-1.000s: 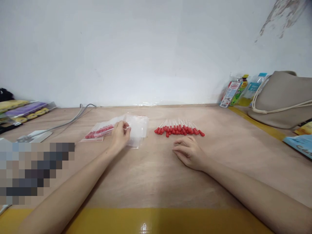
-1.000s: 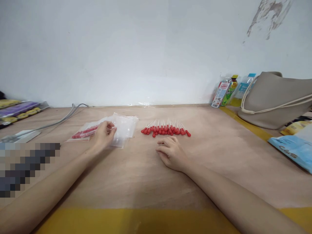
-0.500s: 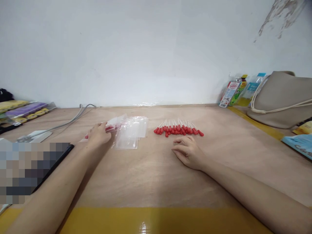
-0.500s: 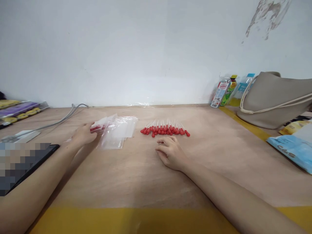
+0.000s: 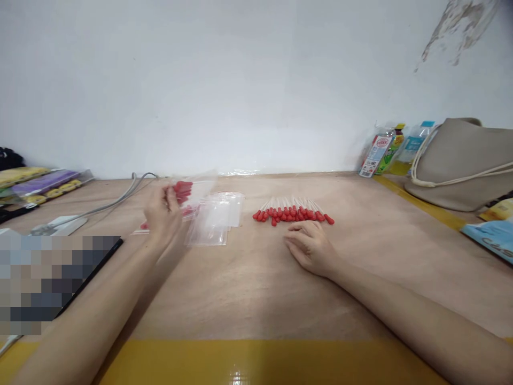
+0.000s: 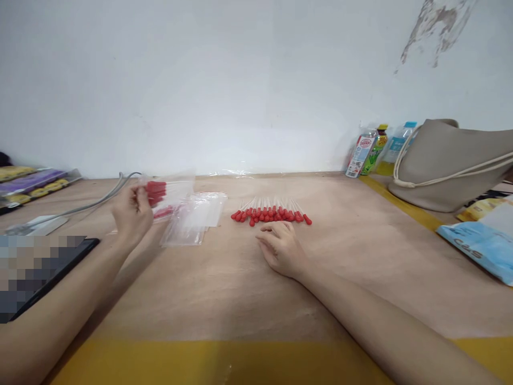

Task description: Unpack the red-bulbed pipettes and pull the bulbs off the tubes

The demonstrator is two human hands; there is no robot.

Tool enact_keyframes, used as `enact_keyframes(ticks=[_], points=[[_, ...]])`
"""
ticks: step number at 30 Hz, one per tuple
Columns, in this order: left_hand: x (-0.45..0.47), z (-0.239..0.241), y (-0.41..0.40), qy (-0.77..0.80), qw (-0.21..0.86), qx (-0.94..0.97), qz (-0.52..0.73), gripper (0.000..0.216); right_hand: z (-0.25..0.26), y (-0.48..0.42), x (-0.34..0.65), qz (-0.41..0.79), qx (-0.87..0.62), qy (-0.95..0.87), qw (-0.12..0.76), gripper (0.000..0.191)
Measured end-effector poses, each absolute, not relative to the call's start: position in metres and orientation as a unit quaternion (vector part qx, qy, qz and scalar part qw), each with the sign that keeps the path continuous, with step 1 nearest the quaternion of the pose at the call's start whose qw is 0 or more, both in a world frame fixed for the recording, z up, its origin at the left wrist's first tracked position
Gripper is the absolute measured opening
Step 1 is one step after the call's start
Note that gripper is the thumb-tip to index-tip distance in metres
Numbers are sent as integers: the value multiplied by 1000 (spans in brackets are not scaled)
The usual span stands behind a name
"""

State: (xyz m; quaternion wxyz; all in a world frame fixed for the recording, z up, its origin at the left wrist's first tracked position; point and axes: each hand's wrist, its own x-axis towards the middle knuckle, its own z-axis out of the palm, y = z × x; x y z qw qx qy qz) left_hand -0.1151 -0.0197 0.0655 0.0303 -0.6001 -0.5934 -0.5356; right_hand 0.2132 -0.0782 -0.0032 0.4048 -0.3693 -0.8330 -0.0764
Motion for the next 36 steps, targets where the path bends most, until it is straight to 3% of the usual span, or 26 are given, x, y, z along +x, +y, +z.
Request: enact_keyframes(ticks=[2, 6, 8, 13, 17, 20, 26, 36], points=[[-86, 61, -30, -533, -93, -610, -579, 29, -1, -79, 213, -71, -369, -812, 446, 23], [-30, 43, -60, -443, -408, -618, -505, 30, 4, -82, 213, -27, -365, -778, 511, 43], [-9, 33, -73, -423, -496, -600, -464, 32, 4, -84, 213, 48, -379, -764, 520, 47], [7, 14, -81, -412, -577, -553, -438, 36, 1, -82, 209, 354, -421, -672, 495, 35], [-1, 14, -74, -433, -572, -567, -405, 50, 1, -73, 212, 461, -454, -598, 472, 31], [-7, 17, -71, -444, -589, -584, -338, 54, 2, -68, 222, 404, -500, -627, 440, 26], [-5, 17, -69, -457, -619, -545, -333, 50, 9, -69, 225, 51, -446, -803, 391, 4], [-6, 21, -63, -441, -670, -507, -316, 40, 22, -70, 185, -83, -248, -895, 361, 23]])
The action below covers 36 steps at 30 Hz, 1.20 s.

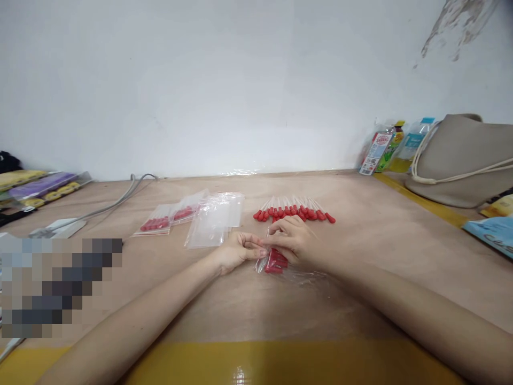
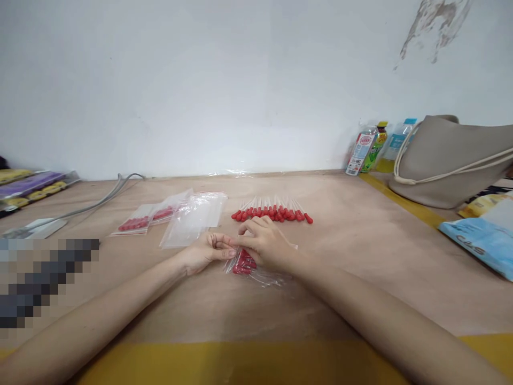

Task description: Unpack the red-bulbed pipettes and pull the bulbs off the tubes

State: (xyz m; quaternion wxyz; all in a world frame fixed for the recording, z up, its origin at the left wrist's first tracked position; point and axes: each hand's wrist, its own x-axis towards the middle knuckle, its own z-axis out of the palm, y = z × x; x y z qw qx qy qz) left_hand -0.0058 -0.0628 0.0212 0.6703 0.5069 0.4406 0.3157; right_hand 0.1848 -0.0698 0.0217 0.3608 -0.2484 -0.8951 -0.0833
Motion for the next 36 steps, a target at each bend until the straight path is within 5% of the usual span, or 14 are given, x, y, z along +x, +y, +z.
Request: enact_keyframes(ticks=[21, 36], points=[[-2, 28, -70, 434, 639, 585, 247, 33, 25, -67, 184, -188, -197, -936, 222, 13], [2, 26, -73, 426, 593, 637, 249, 35, 15, -65, 184, -173, -181, -919, 306, 19]])
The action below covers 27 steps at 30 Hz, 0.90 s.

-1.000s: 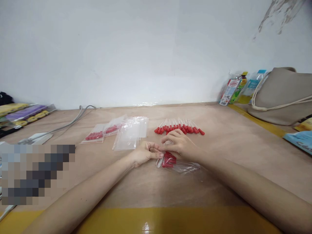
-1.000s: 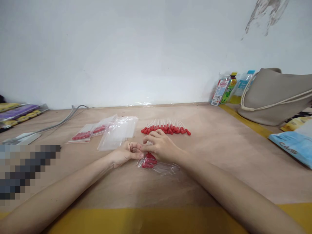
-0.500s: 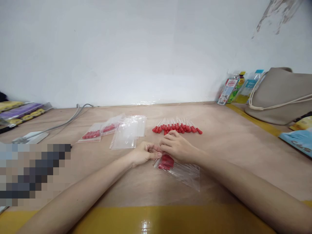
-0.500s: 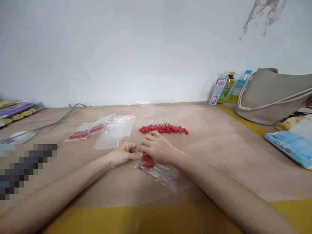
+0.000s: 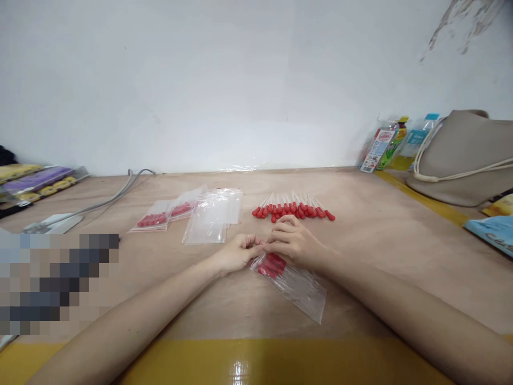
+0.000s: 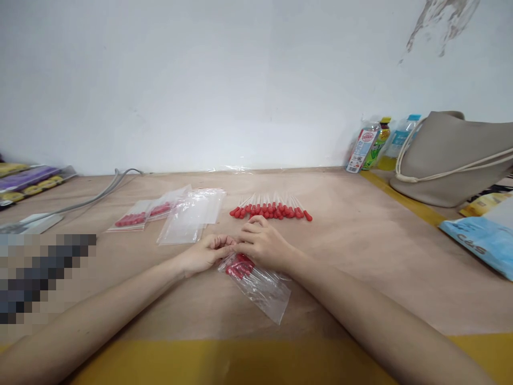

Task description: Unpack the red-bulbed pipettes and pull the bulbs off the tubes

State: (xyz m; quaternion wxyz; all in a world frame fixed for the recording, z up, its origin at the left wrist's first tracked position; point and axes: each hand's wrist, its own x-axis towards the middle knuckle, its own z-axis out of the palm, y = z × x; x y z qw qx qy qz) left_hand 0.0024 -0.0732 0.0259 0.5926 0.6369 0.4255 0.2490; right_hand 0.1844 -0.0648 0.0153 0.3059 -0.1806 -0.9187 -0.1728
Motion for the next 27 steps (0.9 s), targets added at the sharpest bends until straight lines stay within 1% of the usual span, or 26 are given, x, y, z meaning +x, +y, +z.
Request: enact_keyframes(ticks=[3, 7, 10, 15, 19, 21, 23, 25, 27], points=[[3, 26, -73, 429, 589, 635, 257, 37, 13, -66, 184, -196, -188, -913, 305, 21], [3, 24, -74, 425, 590, 635, 261, 37, 15, -68, 184, -243, -177, -914, 274, 22], [2, 21, -73, 413, 566, 667, 255, 35, 19, -68, 183, -261, -171, -916, 253, 22], [0, 12, -68, 433, 495, 707, 260, 28, 23, -68, 180, -244, -176, -929, 217, 24], [0, 12, -65, 458, 467, 705, 274, 20, 29, -70, 182, -228, -182, -933, 210, 24], [0, 13, -65, 462, 473, 688, 299, 16, 36, -71, 186, -212, -187, -938, 202, 20], [0, 14, -65, 466, 501, 653, 324, 17, 46, -71, 191, -193, -194, -942, 194, 19], [-1, 13, -65, 462, 524, 634, 331, 16, 55, -72, 195, -179, -202, -944, 191, 21], [-2, 11, -65, 453, 514, 653, 324, 9, 59, -72, 197, -168, -213, -944, 189, 24]])
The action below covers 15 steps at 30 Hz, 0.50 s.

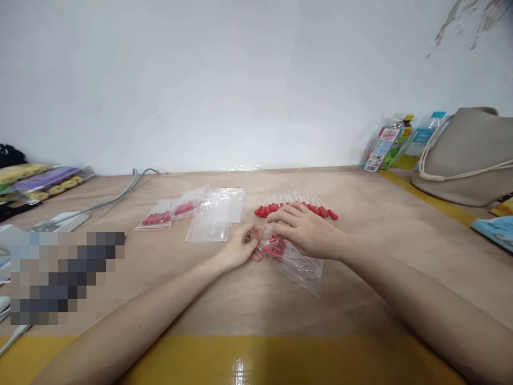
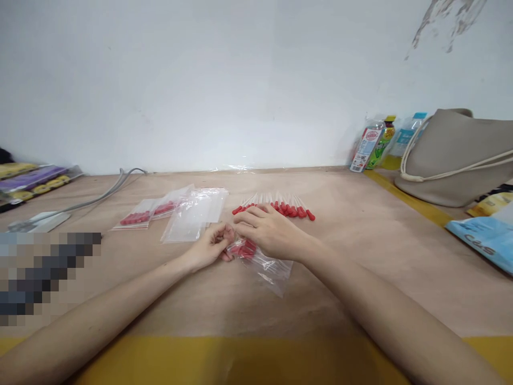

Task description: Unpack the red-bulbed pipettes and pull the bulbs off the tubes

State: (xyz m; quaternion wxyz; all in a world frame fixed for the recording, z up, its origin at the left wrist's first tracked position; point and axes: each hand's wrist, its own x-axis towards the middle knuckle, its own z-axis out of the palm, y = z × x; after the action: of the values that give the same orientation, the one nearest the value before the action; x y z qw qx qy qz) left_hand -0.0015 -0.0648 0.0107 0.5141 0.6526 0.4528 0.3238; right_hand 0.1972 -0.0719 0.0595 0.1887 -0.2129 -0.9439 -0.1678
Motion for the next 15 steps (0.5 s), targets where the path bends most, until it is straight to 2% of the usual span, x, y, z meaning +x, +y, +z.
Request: enact_keyframes(ticks=[1, 6, 11, 13, 15], points=[[-2, 10, -64, 449, 495, 673, 318, 7, 60, -72, 198, -161, -219, -944, 188, 24], [-5, 7, -65, 435, 325, 786, 297, 24, 44, -77, 204, -105, -285, -927, 222, 15], [-5, 7, -73, 429, 220, 824, 298, 24, 25, -91, 220, 6, -379, -898, 225, 56], [-4, 8, -76, 431, 191, 828, 305, 24, 22, -96, 225, 41, -396, -891, 218, 62], [-3, 9, -78, 421, 188, 832, 307, 27, 19, -99, 229, 74, -396, -889, 217, 60]])
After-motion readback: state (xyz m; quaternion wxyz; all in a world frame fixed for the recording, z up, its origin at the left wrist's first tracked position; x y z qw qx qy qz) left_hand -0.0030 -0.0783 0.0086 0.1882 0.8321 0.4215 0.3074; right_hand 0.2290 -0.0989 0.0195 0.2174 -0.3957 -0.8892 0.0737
